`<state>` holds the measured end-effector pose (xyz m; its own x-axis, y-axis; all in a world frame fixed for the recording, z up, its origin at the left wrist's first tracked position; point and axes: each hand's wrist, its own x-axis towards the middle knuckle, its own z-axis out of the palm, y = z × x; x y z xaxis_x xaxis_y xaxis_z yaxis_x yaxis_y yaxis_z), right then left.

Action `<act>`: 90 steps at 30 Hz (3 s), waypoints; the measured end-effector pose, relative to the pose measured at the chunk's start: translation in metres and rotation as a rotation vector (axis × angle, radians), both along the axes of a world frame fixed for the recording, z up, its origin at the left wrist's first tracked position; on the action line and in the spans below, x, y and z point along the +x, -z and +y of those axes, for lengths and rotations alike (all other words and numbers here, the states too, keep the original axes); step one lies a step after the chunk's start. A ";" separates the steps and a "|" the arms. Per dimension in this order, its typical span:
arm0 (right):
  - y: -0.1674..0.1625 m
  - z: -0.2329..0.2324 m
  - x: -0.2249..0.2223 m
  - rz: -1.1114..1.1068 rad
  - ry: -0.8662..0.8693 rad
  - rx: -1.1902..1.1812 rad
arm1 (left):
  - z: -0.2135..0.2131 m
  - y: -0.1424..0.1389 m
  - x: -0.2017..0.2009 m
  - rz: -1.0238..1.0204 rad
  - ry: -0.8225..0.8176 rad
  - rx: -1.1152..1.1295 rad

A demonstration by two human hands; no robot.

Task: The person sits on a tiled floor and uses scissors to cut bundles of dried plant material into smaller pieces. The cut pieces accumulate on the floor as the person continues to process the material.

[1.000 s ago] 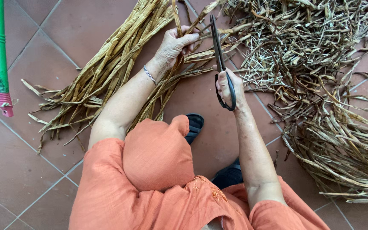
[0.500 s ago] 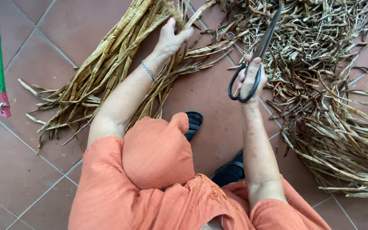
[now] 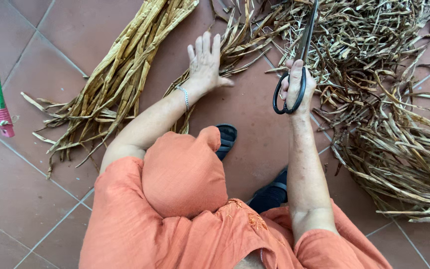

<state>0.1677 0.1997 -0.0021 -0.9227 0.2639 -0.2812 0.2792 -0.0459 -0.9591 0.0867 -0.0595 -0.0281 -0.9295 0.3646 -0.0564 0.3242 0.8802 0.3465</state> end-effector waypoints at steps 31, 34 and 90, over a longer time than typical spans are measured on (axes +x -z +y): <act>-0.201 0.025 -0.130 0.217 -0.614 0.725 | -0.056 -0.053 -0.063 -0.963 -0.511 1.132; -0.212 0.035 -0.119 0.266 -0.637 0.747 | -0.036 -0.090 -0.073 -0.938 -0.416 1.137; -0.164 0.080 0.014 0.021 -0.347 -0.368 | 0.079 -0.175 -0.059 -1.037 0.035 1.277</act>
